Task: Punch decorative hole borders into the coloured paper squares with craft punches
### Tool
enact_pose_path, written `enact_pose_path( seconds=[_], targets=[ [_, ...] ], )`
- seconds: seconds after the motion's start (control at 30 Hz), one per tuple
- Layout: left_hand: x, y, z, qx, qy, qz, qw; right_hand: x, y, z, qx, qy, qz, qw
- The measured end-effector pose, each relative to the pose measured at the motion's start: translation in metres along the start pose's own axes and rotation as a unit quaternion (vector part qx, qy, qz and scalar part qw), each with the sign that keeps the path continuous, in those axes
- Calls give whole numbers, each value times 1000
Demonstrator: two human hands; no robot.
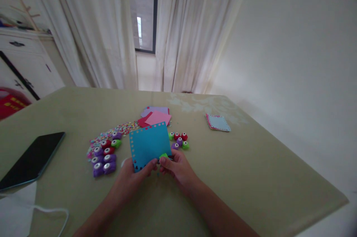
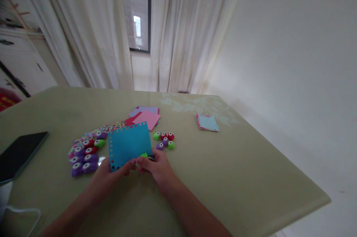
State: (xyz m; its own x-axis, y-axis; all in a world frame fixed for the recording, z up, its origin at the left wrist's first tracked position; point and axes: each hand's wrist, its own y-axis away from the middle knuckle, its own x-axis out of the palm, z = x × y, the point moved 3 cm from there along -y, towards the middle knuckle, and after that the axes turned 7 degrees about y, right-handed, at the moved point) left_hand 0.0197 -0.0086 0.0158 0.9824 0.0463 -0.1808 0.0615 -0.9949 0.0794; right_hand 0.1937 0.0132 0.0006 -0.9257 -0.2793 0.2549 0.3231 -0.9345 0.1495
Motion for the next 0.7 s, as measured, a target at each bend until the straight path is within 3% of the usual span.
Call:
enact_pose_path(
  seconds=[0.7],
  targets=[
    [0,0,7,-5,-9,-24,1000,0,-1,-3,6,-8,-2,1000]
  ],
)
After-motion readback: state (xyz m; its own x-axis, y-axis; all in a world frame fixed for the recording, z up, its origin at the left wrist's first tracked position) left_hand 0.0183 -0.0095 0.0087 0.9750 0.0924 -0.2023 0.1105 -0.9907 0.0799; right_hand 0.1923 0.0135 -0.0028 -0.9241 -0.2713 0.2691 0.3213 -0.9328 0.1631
